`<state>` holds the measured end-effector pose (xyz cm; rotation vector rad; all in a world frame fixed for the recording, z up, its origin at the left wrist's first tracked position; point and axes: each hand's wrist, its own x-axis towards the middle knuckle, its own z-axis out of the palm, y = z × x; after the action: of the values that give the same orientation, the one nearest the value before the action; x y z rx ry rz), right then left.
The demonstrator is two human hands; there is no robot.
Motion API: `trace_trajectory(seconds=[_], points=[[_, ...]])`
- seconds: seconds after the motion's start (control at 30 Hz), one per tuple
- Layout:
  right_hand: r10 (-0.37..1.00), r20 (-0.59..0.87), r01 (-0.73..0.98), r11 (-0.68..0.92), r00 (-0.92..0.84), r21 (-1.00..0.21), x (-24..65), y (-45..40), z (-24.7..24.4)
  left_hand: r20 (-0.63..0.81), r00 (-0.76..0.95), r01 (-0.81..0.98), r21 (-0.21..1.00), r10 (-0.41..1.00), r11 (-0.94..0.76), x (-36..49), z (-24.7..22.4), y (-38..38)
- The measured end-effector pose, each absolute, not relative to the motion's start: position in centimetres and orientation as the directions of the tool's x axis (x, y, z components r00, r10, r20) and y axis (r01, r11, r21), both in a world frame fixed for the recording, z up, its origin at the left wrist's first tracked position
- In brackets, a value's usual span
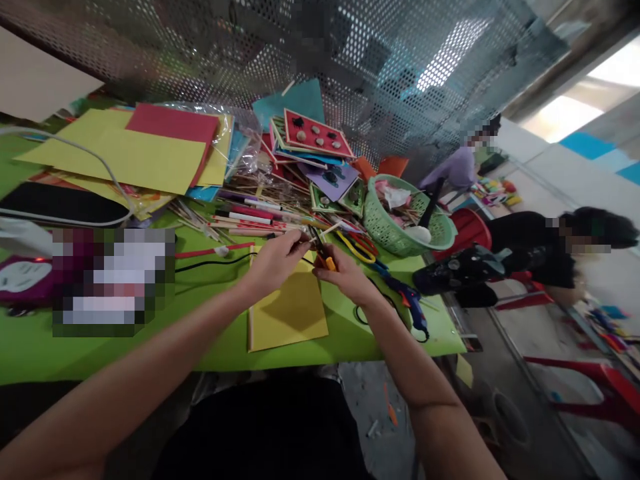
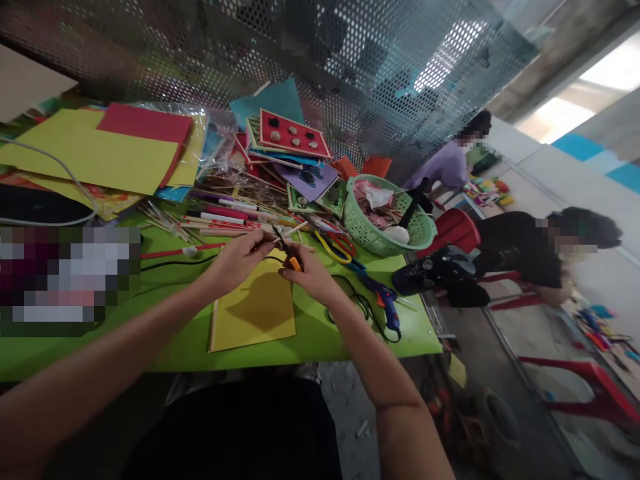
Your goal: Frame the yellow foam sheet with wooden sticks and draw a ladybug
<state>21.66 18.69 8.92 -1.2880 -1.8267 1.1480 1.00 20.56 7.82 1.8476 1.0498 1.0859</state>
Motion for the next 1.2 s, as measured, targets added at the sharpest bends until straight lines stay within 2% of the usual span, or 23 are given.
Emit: trace_trajectory(seconds=[0.27,0.4,0.57,0.87,1.03,1.2], points=[[0.948,0.032,0.400,0.164,-0.317,-0.902,20.8,18.5,7.6,0.275,0.281,0.307,0.882,0.920,-0.357,0.6,6.9,20.0],[0.947,0.096,0.518,0.250,-0.305,-0.818,21.0,18.2,7.3,0.280,0.293,0.311,0.876,0.914,-0.368,0.8,7.0,19.7],[0.946,0.084,0.650,0.278,-0.314,-0.708,21.1,18.4,7.5,0.275,0.288,0.325,0.873,0.917,-0.364,0.8,7.0,19.5],[0.954,0.048,0.714,0.254,-0.296,-0.652,20.7,18.3,7.5,0.231,0.317,0.343,0.877,0.920,-0.338,0.6,6.7,19.4],[0.958,0.040,0.698,0.236,-0.286,-0.676,20.9,18.2,7.5,0.242,0.315,0.335,0.876,0.918,-0.346,0.6,6.7,19.4],[0.934,0.012,0.505,0.204,-0.357,-0.838,20.8,18.2,7.5,0.258,0.296,0.338,0.872,0.920,-0.354,0.3,6.9,19.7]])
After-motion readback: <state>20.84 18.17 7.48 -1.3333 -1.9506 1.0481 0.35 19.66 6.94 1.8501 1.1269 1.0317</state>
